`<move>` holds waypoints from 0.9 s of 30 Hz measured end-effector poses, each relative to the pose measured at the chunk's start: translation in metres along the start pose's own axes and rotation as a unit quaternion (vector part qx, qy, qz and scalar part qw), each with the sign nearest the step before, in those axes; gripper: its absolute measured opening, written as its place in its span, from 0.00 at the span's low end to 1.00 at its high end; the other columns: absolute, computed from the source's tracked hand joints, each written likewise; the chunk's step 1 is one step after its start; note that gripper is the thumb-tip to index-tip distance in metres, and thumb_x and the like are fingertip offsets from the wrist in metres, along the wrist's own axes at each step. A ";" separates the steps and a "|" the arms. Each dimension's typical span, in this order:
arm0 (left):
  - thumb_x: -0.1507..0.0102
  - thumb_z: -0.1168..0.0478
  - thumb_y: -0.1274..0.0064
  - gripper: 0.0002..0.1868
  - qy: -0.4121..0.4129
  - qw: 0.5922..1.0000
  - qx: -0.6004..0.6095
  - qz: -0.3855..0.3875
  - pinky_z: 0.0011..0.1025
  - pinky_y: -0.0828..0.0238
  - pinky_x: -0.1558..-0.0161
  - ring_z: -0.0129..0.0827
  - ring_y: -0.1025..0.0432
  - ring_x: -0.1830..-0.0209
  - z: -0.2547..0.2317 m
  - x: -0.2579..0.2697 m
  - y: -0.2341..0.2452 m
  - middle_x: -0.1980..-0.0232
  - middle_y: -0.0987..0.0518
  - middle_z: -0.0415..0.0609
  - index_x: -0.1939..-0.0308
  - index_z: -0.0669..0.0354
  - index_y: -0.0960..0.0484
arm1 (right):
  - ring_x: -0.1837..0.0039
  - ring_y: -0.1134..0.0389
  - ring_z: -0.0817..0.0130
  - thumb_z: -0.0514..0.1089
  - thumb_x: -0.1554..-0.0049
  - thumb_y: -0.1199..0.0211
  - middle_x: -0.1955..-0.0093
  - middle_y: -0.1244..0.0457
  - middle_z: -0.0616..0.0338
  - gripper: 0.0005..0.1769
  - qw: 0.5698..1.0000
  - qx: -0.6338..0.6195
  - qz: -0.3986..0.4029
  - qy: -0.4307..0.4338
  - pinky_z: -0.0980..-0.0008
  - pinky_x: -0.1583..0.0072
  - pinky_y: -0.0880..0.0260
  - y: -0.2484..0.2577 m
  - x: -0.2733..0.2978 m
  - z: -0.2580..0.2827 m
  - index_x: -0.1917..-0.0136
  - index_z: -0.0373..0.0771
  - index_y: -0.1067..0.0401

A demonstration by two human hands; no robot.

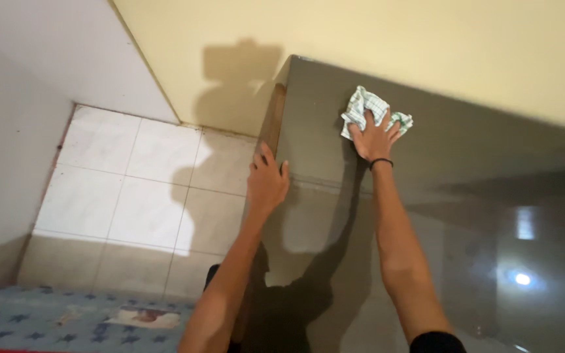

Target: The person wipes the surface of a dark brown cabinet with a white cloth. They move around the cabinet to clean different sections, including the top, sides, and front, using both hands to apply pressure.

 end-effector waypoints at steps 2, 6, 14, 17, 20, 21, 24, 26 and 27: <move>0.30 0.47 0.55 0.40 0.014 1.000 0.000 -0.009 0.51 0.27 0.48 0.63 0.31 0.45 -0.005 -0.001 0.007 0.40 0.30 0.71 0.24 0.72 0.49 | 0.20 0.70 0.19 0.72 0.45 0.46 0.15 0.64 0.37 0.43 1.000 0.000 -0.009 0.025 0.23 0.26 0.76 -0.005 -0.034 0.023 0.22 0.54 0.39; 0.31 0.47 0.54 0.39 0.022 1.000 -0.015 -0.012 0.50 0.27 0.49 0.61 0.30 0.46 -0.013 -0.003 0.016 0.43 0.29 0.68 0.26 0.72 0.47 | 0.21 0.63 0.22 0.70 0.44 0.43 0.20 0.54 0.32 0.38 0.993 0.001 -0.054 0.109 0.25 0.26 0.71 -0.019 -0.066 0.090 0.25 0.53 0.33; 0.32 0.47 0.54 0.39 0.018 1.000 -0.002 -0.025 0.52 0.27 0.51 0.62 0.31 0.45 -0.010 -0.003 0.013 0.39 0.30 0.70 0.27 0.72 0.46 | 0.39 0.38 0.42 0.52 0.54 0.31 0.41 0.34 0.42 0.14 0.954 -0.189 -0.155 0.174 0.45 0.37 0.40 -0.004 0.030 0.184 0.57 0.43 0.19; 0.30 0.48 0.56 0.37 0.018 0.999 0.017 -0.019 0.54 0.28 0.50 0.62 0.31 0.44 -0.007 -0.002 0.009 0.38 0.30 0.70 0.27 0.71 0.46 | 0.41 0.38 0.44 0.51 0.51 0.34 0.44 0.32 0.45 0.13 0.947 -0.198 -0.151 0.201 0.47 0.38 0.37 0.008 0.059 0.175 0.55 0.42 0.20; 0.29 0.48 0.58 0.35 0.012 0.999 0.022 -0.022 0.54 0.28 0.50 0.63 0.31 0.44 -0.004 -0.001 0.009 0.39 0.29 0.70 0.27 0.71 0.45 | 0.42 0.38 0.44 0.53 0.49 0.34 0.47 0.33 0.43 0.17 0.972 -0.123 -0.132 0.151 0.46 0.37 0.38 0.011 0.050 0.133 0.49 0.43 0.20; 0.29 0.48 0.59 0.35 0.007 0.999 0.021 -0.026 0.54 0.28 0.50 0.63 0.31 0.44 -0.004 -0.003 0.010 0.40 0.28 0.70 0.26 0.71 0.45 | 0.39 0.39 0.41 0.54 0.49 0.34 0.44 0.35 0.39 0.23 0.975 -0.096 -0.142 0.144 0.43 0.36 0.40 0.015 0.046 0.117 0.43 0.41 0.23; 0.29 0.47 0.58 0.36 -0.006 0.997 -0.002 -0.079 0.52 0.27 0.48 0.62 0.30 0.46 -0.012 -0.001 0.019 0.41 0.28 0.71 0.27 0.72 0.44 | 0.29 0.50 0.25 0.61 0.49 0.35 0.30 0.46 0.23 0.38 0.977 0.017 -0.171 0.125 0.29 0.33 0.54 0.013 0.026 0.089 0.30 0.42 0.31; 0.27 0.47 0.60 0.34 0.024 0.999 -0.018 -0.034 0.50 0.27 0.49 0.60 0.29 0.46 -0.009 -0.004 0.012 0.42 0.27 0.69 0.26 0.70 0.44 | 0.24 0.60 0.19 0.67 0.41 0.40 0.23 0.53 0.21 0.40 0.986 0.002 -0.122 0.116 0.23 0.28 0.65 0.003 -0.004 0.079 0.25 0.42 0.36; 0.26 0.47 0.61 0.34 0.041 0.999 -0.027 -0.006 0.50 0.26 0.49 0.59 0.29 0.46 -0.006 0.001 0.008 0.42 0.27 0.67 0.25 0.70 0.44 | 0.23 0.62 0.18 0.67 0.43 0.42 0.22 0.55 0.22 0.40 0.992 -0.011 -0.083 0.091 0.23 0.27 0.68 -0.005 -0.018 0.075 0.24 0.46 0.37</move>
Point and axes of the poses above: each hand's wrist, its own x-axis away from the middle knuckle, its own y-axis out of the back of the hand, z = x × y, the point moved 10 cm from there along -x, towards the middle knuckle
